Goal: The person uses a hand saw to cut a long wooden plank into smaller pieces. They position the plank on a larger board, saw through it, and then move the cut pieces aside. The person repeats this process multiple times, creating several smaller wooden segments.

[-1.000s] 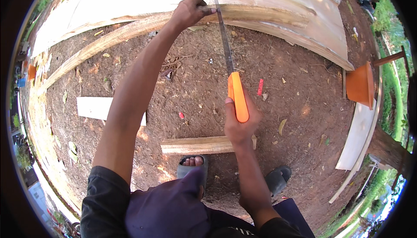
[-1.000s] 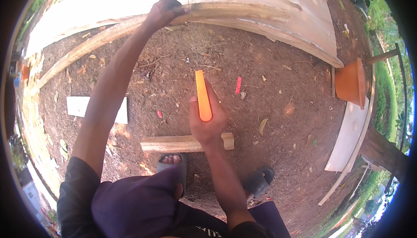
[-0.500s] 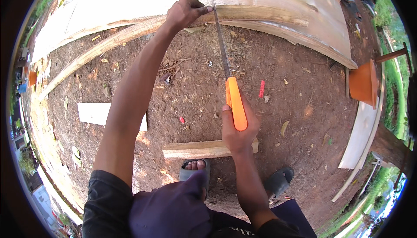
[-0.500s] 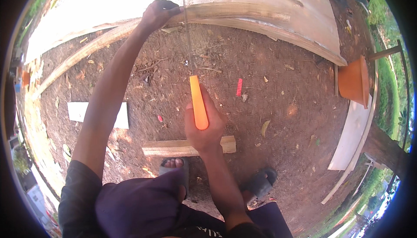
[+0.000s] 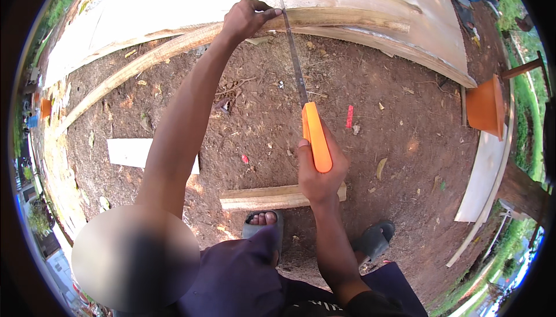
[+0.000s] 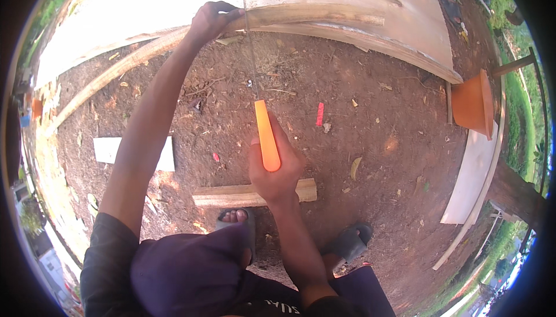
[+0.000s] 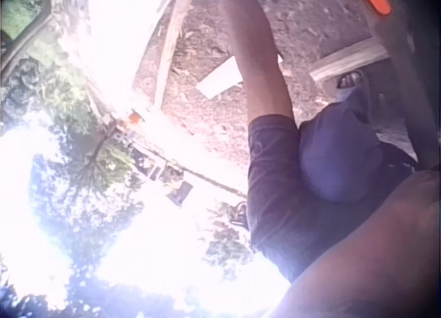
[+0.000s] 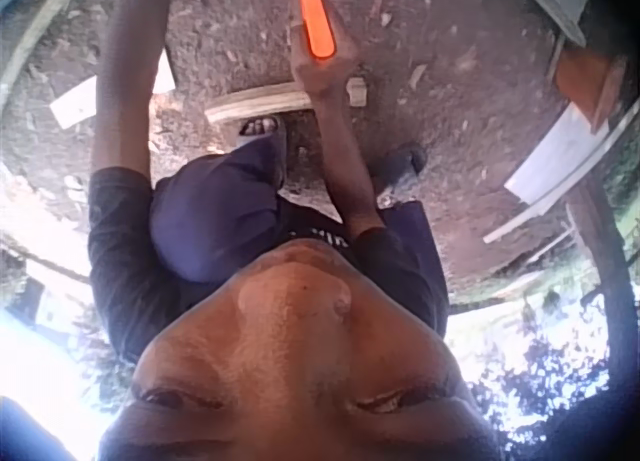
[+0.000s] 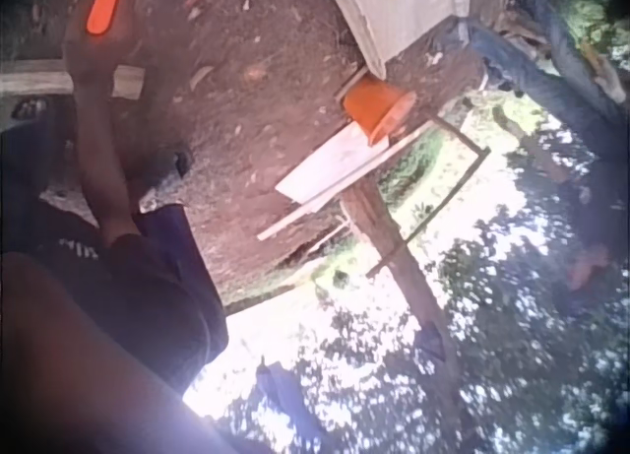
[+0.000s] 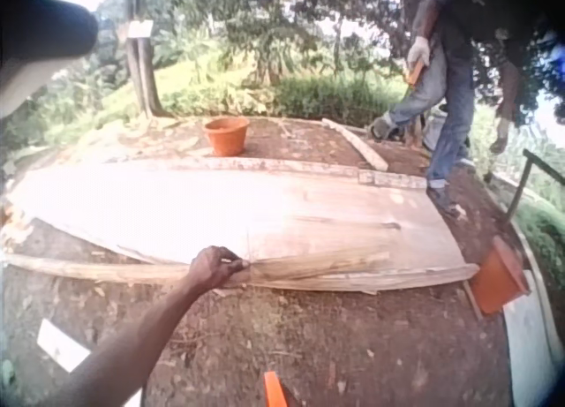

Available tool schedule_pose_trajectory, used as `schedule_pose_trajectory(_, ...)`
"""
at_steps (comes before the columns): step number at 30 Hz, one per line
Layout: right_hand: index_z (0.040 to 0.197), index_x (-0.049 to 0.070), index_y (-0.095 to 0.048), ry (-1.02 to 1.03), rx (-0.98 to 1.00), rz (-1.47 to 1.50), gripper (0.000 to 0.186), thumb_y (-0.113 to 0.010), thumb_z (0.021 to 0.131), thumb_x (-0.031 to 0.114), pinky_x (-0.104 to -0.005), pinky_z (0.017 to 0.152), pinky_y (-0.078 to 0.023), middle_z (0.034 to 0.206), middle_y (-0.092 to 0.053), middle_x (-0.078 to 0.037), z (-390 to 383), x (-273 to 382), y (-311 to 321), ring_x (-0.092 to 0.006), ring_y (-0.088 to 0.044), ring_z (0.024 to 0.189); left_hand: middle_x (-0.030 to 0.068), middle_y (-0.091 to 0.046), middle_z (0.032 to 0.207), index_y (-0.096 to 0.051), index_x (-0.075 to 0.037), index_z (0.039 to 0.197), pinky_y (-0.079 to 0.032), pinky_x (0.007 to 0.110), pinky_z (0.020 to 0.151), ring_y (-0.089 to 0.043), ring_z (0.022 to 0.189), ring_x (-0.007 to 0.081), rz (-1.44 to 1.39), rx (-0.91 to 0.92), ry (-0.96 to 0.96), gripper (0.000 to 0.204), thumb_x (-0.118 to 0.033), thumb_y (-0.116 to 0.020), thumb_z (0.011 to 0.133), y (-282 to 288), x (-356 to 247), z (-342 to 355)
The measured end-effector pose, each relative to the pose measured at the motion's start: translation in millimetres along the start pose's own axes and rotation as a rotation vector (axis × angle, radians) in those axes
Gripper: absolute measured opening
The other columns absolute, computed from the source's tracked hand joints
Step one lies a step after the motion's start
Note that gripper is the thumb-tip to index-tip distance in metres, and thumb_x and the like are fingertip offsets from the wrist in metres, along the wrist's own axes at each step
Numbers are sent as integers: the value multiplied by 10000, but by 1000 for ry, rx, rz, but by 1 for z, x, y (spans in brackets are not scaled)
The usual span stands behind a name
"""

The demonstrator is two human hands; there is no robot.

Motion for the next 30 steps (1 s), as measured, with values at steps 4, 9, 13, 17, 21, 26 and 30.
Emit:
schedule_pose_trajectory(4,1350,-62,-587,20,-9,9,515,-658,843,-14,-284,630,-545,905,-727,-137,-9,1,5,-140,-696,702,146,-771,932,-797,-87,1043,-574,431,789,-739,850,264,-19,-36,-26,608,-655,-695,849,-2,0,0)
schedule_pose_trajectory(9,1345,-66,-587,19,-17,-23,508,-657,845,-18,-283,653,-554,956,-733,-156,-8,8,7,-153,-712,735,78,-765,817,-803,-121,1028,-562,426,705,-727,753,239,133,-66,-6,611,-686,-616,890,-4,2,1)
schedule_pose_trajectory(13,1335,-73,-590,38,-11,-12,495,-657,848,-19,-281,671,-560,1006,-734,-174,-13,5,7,-160,-725,770,38,-727,694,-802,-134,1027,-549,408,658,-716,701,197,104,-51,-21,626,-706,-575,909,-5,0,2)
schedule_pose_trajectory(17,1334,-77,-591,0,-12,-12,492,-659,850,-19,-279,682,-564,1027,-735,-180,-16,7,8,-166,-735,806,32,-720,687,-802,-143,1037,-556,394,661,-709,688,183,160,-24,-8,636,-721,-578,897,-6,2,2)
schedule_pose_trajectory(21,1337,-81,-587,-34,40,-4,501,-656,844,-27,-281,691,-567,1033,-736,-181,-19,11,7,-176,-739,822,29,-708,676,-804,-160,1037,-550,380,667,-689,639,173,154,-34,-19,624,-727,-592,885,-3,5,7)
schedule_pose_trajectory(26,1341,-82,-583,23,33,-9,514,-644,832,-44,-282,695,-571,1078,-734,-201,-26,2,14,-177,-742,827,39,-705,669,-809,-142,1007,-541,379,652,-680,628,171,143,-16,20,621,-716,-608,882,-1,-3,6)
schedule_pose_trajectory(30,1342,-81,-582,-39,62,-9,520,-645,827,-43,-291,726,-579,1128,-725,-216,-24,-10,7,-193,-748,878,45,-693,648,-810,-129,985,-525,379,608,-664,611,174,136,-25,-33,607,-695,-612,895,-2,4,10)
Point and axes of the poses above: each hand's wrist, its own z-axis towards the middle knuckle, its own y-axis out of the back of the hand, x = y × z, the point moved 5 cm from there along z, towards the middle knuckle
